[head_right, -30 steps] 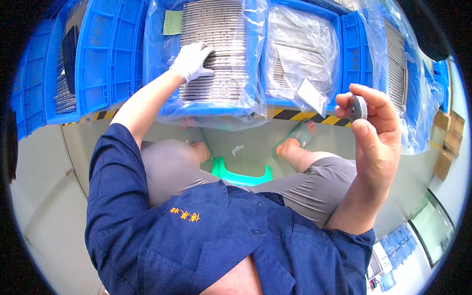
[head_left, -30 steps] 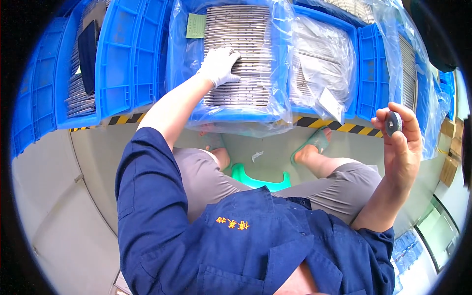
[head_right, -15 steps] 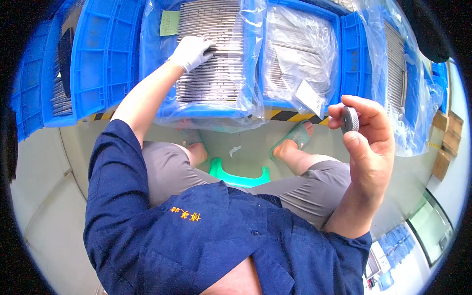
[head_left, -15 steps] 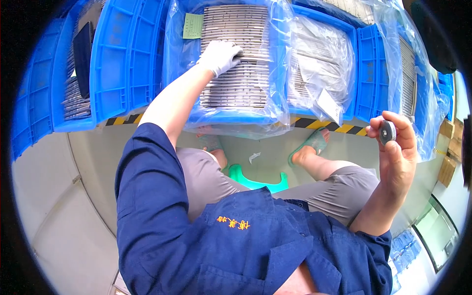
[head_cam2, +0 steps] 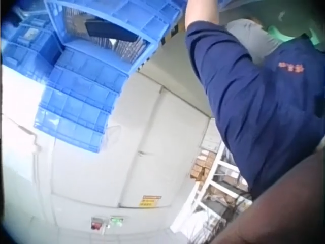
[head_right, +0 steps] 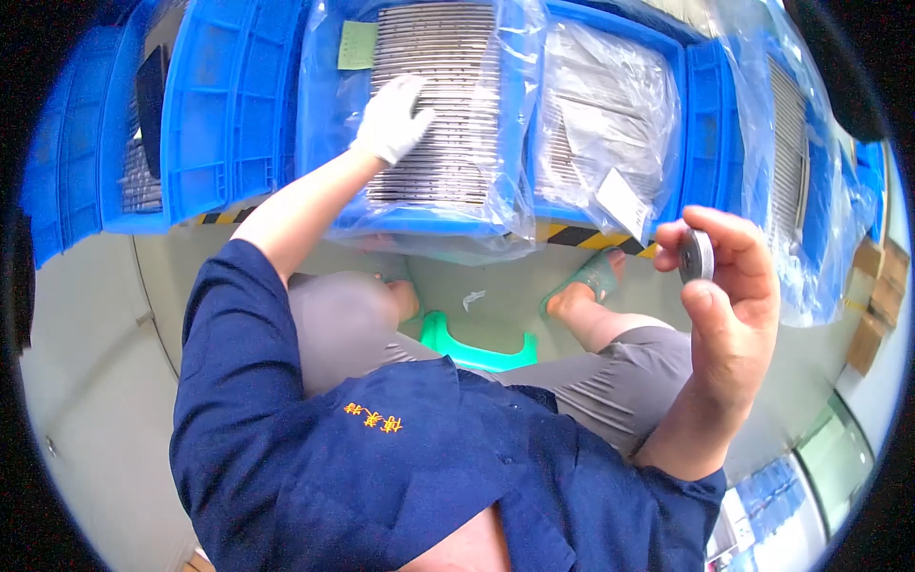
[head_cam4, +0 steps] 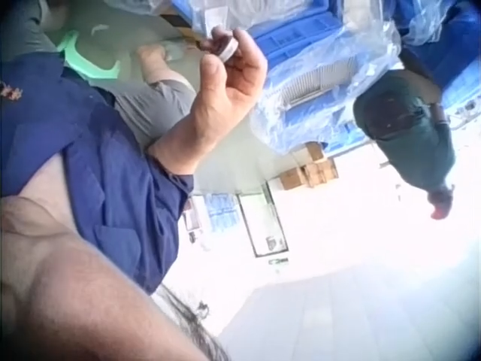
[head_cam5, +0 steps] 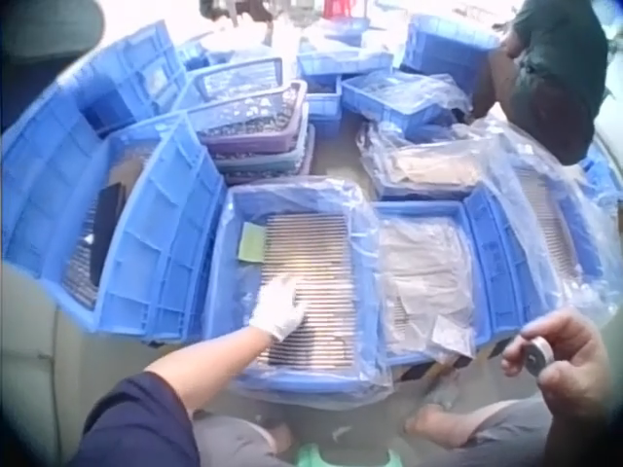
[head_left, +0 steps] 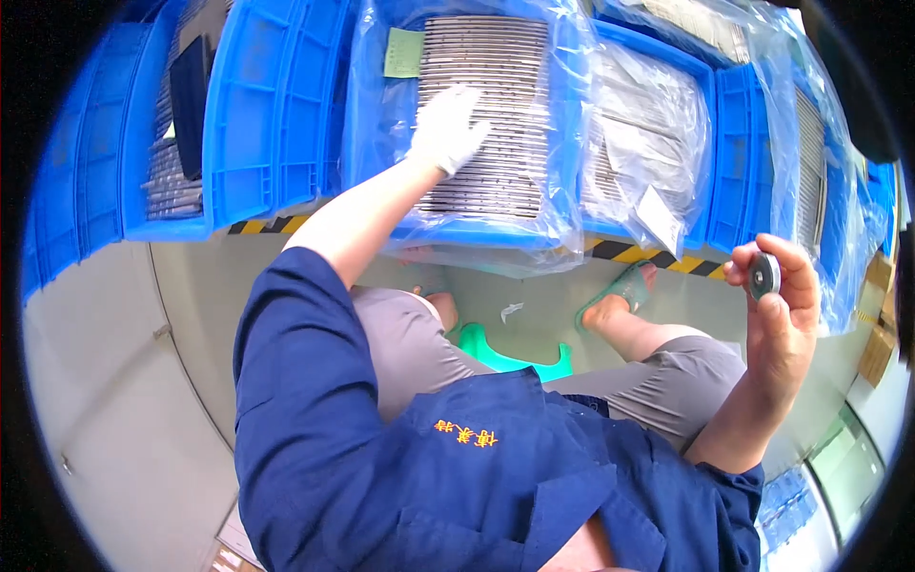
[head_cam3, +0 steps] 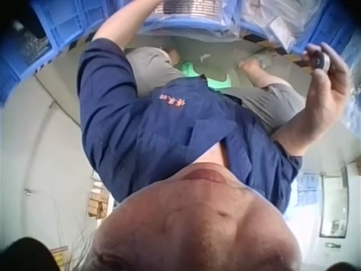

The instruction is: Inspecting and sorting cylindrical metal rods in a manufacturing environment.

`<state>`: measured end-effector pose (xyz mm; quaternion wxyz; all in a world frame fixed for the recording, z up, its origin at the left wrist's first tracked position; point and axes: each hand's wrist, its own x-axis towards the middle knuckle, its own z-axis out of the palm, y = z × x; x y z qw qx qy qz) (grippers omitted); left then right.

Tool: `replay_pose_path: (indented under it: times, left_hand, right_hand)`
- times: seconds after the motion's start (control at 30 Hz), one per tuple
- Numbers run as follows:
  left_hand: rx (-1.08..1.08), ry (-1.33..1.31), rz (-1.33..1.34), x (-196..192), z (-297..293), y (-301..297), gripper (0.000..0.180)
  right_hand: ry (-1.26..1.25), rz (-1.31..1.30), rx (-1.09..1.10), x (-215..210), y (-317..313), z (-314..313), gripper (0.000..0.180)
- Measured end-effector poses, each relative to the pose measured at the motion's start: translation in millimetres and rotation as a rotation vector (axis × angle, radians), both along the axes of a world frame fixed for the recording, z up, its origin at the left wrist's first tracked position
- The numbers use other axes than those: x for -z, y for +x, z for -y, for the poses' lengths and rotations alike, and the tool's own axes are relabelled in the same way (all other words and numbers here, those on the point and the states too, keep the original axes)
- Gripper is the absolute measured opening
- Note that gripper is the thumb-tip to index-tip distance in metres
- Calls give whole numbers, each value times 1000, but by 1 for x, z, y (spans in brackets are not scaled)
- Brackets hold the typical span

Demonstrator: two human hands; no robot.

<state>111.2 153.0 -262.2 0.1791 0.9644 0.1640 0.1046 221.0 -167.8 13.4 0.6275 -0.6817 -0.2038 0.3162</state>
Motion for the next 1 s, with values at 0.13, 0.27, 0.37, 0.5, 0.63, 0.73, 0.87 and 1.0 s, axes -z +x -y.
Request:
replay_pose_path:
  times: [0.13,0.27,0.37,0.5,0.63,0.73,0.87,1.0]
  left_hand:
    - [-465,-908,-71,0,-26,-23,49]
    - [-494,-1035,-223,30,-40,-23,64]
    - [-655,-874,-285,50,-59,-12,71]
    - [-541,-882,-403,48,-73,2,67]
    - [-457,-625,-243,-5,-50,25,70]
    - [-287,-588,-5,-60,-9,61,63]
    - [36,-425,87,-127,81,124,56]
    - [360,-160,148,-186,195,186,52]
  right_hand:
    - [-95,-204,47,-11,-7,0,38]
    - [-35,-34,-58,-14,0,5,37]
    - [52,-43,-24,-23,-5,19,35]
    - [46,3,-54,-28,-12,42,35]
    - [25,84,-26,-28,-21,68,34]
    - [108,173,-57,-29,-28,86,34]
    - [280,294,-15,-35,-37,104,26]
    - [319,403,31,-37,-35,125,27]
